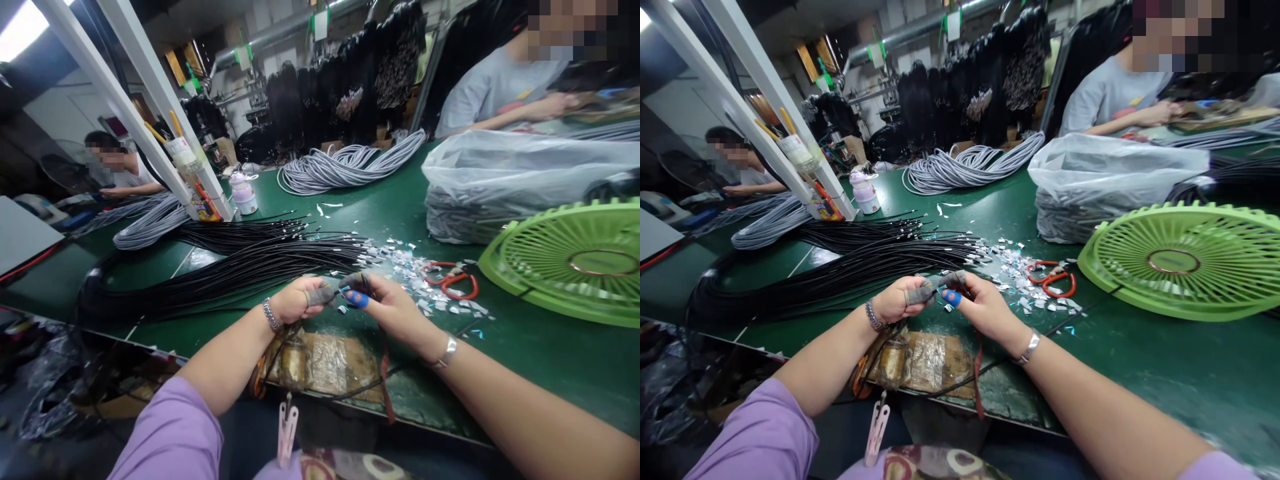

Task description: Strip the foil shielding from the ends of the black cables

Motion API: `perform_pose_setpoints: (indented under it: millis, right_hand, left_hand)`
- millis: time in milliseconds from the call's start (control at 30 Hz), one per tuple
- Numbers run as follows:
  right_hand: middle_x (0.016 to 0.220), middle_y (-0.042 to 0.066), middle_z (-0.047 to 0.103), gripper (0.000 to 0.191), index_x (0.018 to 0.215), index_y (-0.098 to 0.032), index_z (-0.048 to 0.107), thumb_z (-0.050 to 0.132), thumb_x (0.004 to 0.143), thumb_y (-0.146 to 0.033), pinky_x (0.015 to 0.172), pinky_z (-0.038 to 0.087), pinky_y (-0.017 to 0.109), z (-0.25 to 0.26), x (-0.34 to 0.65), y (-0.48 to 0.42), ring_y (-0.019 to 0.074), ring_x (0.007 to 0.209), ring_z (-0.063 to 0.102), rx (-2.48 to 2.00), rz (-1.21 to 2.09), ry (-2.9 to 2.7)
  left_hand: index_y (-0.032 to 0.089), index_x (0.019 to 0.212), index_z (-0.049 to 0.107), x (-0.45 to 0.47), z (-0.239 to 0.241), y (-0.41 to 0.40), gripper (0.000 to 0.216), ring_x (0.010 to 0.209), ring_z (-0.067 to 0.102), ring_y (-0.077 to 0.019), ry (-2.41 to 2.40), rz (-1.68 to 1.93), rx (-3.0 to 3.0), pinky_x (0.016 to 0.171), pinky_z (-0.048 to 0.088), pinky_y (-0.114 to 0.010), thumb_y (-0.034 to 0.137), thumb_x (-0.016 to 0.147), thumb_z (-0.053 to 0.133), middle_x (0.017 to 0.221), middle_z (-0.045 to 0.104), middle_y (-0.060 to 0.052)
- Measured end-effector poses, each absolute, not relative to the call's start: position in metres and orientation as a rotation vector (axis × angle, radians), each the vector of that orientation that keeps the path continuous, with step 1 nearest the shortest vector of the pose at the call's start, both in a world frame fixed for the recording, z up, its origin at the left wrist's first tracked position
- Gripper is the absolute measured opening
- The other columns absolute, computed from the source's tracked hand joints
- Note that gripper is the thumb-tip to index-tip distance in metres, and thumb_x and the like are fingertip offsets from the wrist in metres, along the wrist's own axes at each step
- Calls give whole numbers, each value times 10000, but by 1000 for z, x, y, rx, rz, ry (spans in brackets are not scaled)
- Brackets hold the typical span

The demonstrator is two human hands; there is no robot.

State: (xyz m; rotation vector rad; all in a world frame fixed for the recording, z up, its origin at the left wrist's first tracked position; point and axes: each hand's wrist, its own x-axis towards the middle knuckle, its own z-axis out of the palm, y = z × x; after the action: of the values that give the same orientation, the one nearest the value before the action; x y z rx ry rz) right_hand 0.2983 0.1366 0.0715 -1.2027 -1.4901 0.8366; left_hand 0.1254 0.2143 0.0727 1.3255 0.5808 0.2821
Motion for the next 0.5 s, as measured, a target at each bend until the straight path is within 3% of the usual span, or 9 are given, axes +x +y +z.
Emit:
perform_pose_setpoints:
  millis: [133,233,367,500]
  right_hand:
    - [691,22,639,317,729,-204,613,618,741,-521,618,462,302,71,295,136,173,648,555,-1200,872,-1448]
    - [626,-6,581,284,699,-198,594,630,711,-479,559,412,275,70,294,137,142,585,495,-1212,942,-1355]
    - [524,-52,482,246,671,-185,580,650,657,-420,464,303,240,70,292,138,93,481,368,-1213,1088,-1167]
    - [493,-59,473,217,652,-179,571,654,618,-376,425,230,228,69,289,140,78,450,332,-1189,1208,-1021]
  left_hand:
    - [160,722,488,126,72,213,564,331,237,-18,612,279,1377,350,141,-178,679,607,676,413,334,100]
    - [158,799,520,127,72,211,576,386,326,-36,634,376,1548,380,245,-179,677,603,676,508,435,70]
    - [167,813,595,126,73,206,382,627,505,-113,675,681,2046,602,423,-240,543,746,619,718,570,-18]
    - [179,711,608,122,77,200,252,701,524,-157,845,853,2492,706,419,-279,396,821,546,715,568,-54]
